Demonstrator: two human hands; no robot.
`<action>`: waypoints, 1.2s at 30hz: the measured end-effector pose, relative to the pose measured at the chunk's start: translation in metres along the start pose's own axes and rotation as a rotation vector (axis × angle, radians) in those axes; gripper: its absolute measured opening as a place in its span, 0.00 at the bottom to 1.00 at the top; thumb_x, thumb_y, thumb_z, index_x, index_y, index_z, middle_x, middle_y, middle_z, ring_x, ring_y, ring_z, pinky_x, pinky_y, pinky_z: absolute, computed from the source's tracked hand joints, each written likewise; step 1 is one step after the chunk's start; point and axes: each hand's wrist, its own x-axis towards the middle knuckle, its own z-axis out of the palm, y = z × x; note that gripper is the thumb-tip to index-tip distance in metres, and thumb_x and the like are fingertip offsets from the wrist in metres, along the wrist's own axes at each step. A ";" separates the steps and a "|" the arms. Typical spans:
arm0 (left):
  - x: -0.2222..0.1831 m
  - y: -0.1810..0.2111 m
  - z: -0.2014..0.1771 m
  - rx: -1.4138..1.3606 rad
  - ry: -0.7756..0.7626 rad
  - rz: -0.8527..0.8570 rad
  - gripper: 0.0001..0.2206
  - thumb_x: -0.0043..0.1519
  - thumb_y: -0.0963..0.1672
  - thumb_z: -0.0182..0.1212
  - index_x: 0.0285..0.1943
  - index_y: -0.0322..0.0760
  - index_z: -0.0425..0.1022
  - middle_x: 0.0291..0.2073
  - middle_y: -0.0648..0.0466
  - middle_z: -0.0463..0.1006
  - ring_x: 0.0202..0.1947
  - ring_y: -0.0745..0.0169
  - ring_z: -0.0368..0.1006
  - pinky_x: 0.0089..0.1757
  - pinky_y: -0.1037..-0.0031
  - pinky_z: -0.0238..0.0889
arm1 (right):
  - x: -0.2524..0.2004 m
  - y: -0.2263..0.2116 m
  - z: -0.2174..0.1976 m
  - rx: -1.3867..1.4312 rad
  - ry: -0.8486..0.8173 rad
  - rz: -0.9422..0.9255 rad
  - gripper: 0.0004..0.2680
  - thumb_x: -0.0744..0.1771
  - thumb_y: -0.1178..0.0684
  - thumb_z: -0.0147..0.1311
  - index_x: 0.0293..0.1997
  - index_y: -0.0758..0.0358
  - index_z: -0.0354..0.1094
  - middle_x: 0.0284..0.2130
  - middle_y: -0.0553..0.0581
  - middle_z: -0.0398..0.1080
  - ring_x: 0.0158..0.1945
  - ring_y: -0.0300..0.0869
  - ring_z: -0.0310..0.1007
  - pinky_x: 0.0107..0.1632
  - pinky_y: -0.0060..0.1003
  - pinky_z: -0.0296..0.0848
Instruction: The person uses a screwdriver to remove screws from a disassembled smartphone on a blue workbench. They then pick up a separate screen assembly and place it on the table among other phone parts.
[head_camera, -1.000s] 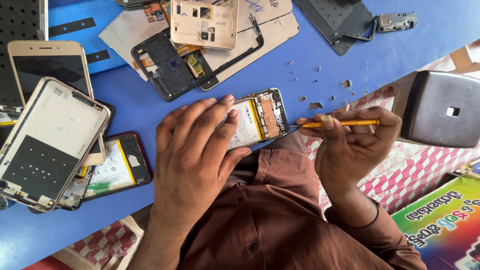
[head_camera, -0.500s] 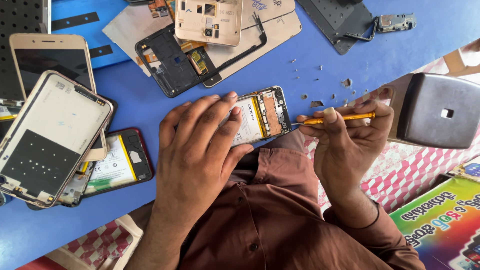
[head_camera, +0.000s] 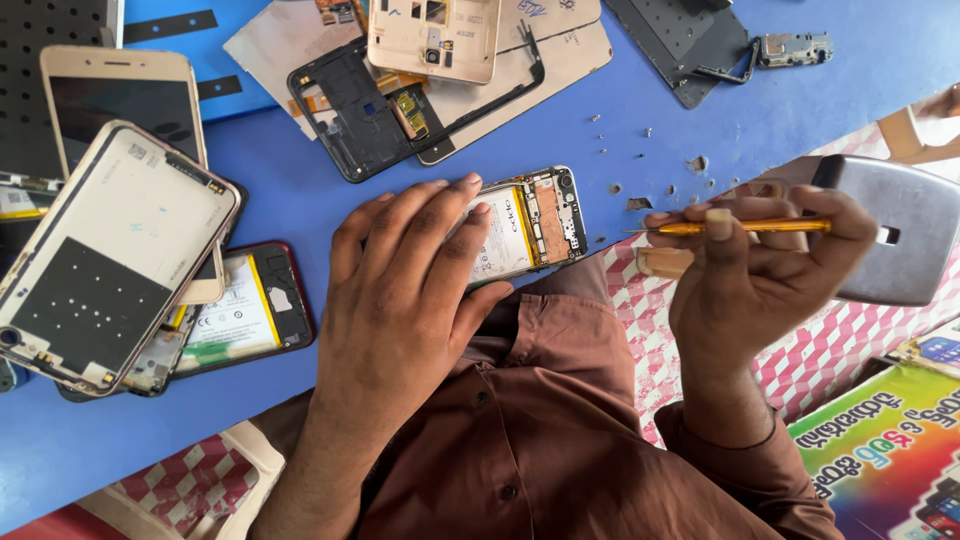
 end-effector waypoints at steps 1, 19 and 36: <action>-0.001 0.000 0.000 -0.010 0.003 -0.002 0.27 0.59 0.50 0.73 0.62 0.31 0.74 0.66 0.51 0.70 0.66 0.53 0.64 0.63 0.53 0.56 | 0.002 -0.001 -0.001 -0.022 -0.037 -0.030 0.15 0.77 0.66 0.56 0.63 0.61 0.47 0.39 0.65 0.72 0.41 0.49 0.81 0.50 0.45 0.86; -0.004 -0.003 0.000 -0.079 0.042 -0.019 0.26 0.57 0.49 0.75 0.61 0.32 0.74 0.64 0.51 0.71 0.66 0.51 0.65 0.62 0.54 0.58 | -0.007 -0.004 0.017 -0.526 -0.266 -0.416 0.19 0.77 0.57 0.53 0.73 0.54 0.42 0.40 0.69 0.76 0.39 0.49 0.84 0.41 0.29 0.81; -0.003 -0.002 0.000 -0.066 0.057 -0.004 0.26 0.57 0.48 0.74 0.60 0.32 0.74 0.63 0.50 0.71 0.65 0.51 0.65 0.62 0.54 0.59 | 0.006 -0.019 0.039 -0.345 -0.291 -0.390 0.22 0.78 0.60 0.50 0.74 0.56 0.31 0.41 0.66 0.74 0.38 0.45 0.80 0.45 0.35 0.85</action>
